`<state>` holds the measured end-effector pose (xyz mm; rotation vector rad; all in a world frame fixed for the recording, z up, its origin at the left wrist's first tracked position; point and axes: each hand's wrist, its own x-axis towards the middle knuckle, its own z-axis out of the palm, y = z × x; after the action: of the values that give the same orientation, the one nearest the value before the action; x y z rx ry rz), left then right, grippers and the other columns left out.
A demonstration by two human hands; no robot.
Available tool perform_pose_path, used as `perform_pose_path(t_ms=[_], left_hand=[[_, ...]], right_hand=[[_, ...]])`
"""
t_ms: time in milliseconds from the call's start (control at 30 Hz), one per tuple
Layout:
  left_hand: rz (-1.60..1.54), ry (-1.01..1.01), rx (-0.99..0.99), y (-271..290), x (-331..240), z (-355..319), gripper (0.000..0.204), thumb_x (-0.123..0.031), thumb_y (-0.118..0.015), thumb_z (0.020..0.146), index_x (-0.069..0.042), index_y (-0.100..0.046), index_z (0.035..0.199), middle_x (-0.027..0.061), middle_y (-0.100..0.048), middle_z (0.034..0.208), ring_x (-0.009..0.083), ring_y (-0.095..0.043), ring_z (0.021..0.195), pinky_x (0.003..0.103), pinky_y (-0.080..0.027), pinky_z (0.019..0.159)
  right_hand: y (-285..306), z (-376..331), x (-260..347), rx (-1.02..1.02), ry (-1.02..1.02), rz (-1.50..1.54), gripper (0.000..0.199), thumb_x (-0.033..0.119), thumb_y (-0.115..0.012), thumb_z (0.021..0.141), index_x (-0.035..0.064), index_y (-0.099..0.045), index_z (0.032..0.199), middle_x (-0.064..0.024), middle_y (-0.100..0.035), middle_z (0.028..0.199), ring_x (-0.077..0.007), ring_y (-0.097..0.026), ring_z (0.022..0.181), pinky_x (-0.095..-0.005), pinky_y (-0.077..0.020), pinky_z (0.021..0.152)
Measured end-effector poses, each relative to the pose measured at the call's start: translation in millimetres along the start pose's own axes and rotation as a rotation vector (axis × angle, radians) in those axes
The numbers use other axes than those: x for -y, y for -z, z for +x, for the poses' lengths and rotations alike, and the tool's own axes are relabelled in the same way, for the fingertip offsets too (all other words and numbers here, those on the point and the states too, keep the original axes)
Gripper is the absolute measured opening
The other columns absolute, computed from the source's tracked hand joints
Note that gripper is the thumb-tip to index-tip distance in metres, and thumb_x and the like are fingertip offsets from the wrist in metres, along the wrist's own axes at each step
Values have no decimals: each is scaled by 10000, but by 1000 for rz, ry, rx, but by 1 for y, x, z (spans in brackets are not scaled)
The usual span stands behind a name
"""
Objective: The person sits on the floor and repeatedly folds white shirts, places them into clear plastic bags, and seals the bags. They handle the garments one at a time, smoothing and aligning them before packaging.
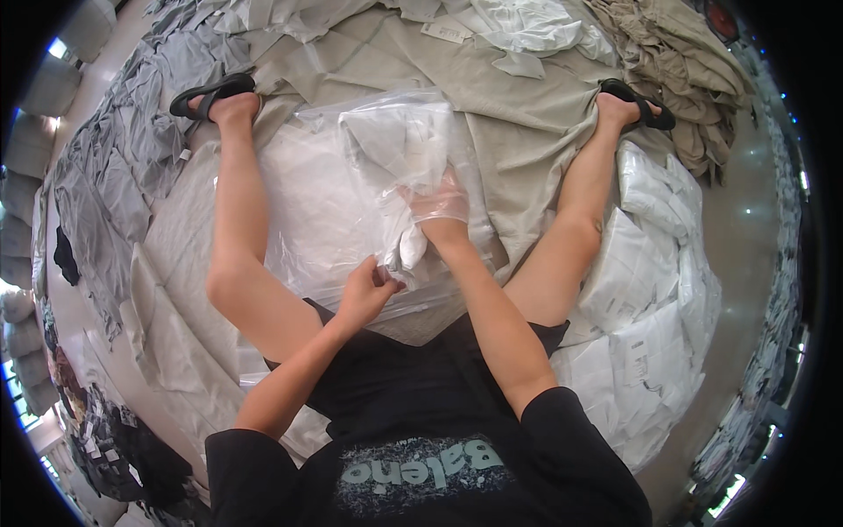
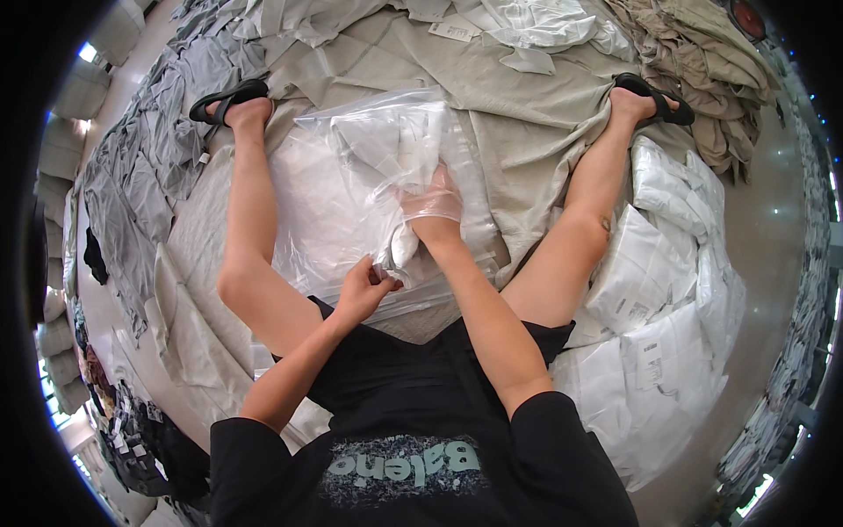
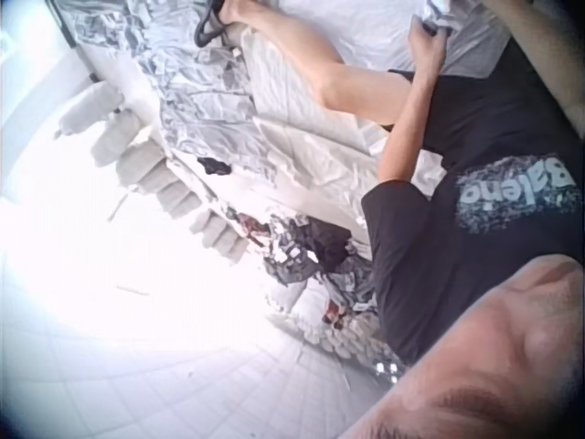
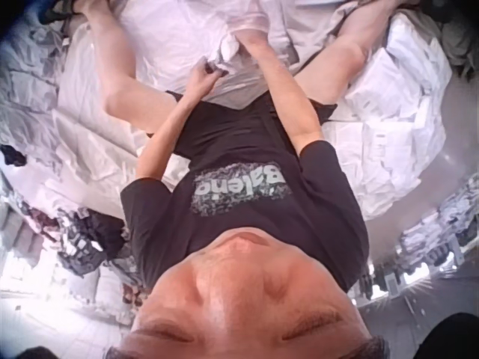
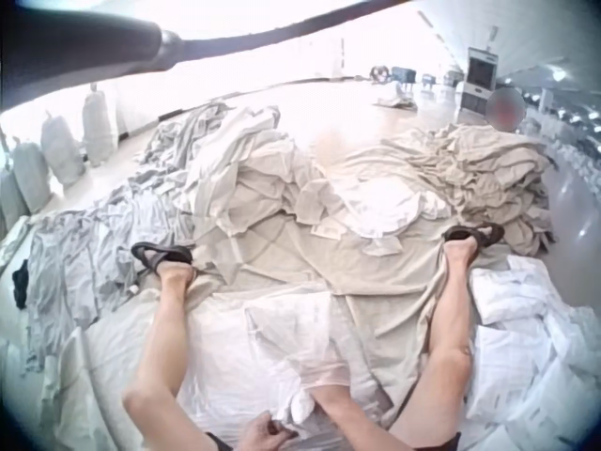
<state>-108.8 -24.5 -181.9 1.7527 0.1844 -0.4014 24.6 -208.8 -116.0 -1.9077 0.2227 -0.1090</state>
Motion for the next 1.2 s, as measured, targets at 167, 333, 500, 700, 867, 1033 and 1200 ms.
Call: perform_pose_path(t_ms=[167, 333, 500, 700, 867, 1033, 1200], left_hand=[[333, -185, -410, 6, -50, 24, 432, -55, -748, 880, -23, -510, 1238, 132, -689, 813, 271, -727, 720, 390, -556, 661], [582, -213, -341, 15, -47, 65, 412, -74, -716, 915, -39, -505, 1267, 150, -686, 904, 306, -727, 760, 418, -572, 687], [538, -465, -379, 3, -46, 83, 443, -45, -705, 900, -38, -510, 1299, 185, -697, 990, 402, -713, 909, 487, -572, 754], [395, -374, -237, -8, -36, 98, 222, 17, -703, 898, -12, -595, 1090, 160, -696, 974, 313, -710, 856, 432, -582, 769], [481, -545, -341, -27, -50, 104, 156, 26, -689, 870, -25, -613, 996, 171, -675, 931, 378, -681, 830, 479, -546, 729], [647, -546, -422, -23, -70, 96, 162, -3, -701, 841, -43, -597, 958, 152, -642, 878, 384, -657, 786, 508, -514, 694], [799, -550, -413, -16, -55, 101, 147, -22, -694, 851, -49, -574, 931, 140, -625, 865, 378, -652, 769, 510, -512, 670]], right_hand=[[-7, 19, 29, 55, -11, -274, 1188, 503, -934, 789, -28, -296, 1639, -308, -362, 1667, -436, -466, 1488, -464, -429, 1209], [-10, 49, -35, 83, 283, -537, 1084, 558, -754, 932, 67, -195, 1721, -385, -243, 1685, -574, -302, 1539, -610, -310, 1259], [11, 41, -54, -1, 597, -923, 692, 417, -621, 1048, 20, -486, 1598, -330, -322, 1690, -523, -308, 1563, -669, -251, 1264], [4, 68, -55, -65, 478, -1090, 662, 518, -616, 1030, 8, -654, 1450, -287, -473, 1619, -469, -331, 1571, -629, -217, 1294], [-9, 87, -67, -187, 443, -882, 572, 477, -674, 993, 34, -723, 1351, -219, -534, 1589, -443, -396, 1530, -621, -233, 1288], [-16, 66, -44, -87, 864, -825, 469, 299, -694, 965, 78, -712, 1378, -132, -594, 1547, -424, -425, 1513, -641, -259, 1265], [-2, 55, -53, 97, 882, -961, 538, 322, -642, 1003, 77, -628, 1482, -221, -537, 1581, -441, -411, 1537, -642, -259, 1270]])
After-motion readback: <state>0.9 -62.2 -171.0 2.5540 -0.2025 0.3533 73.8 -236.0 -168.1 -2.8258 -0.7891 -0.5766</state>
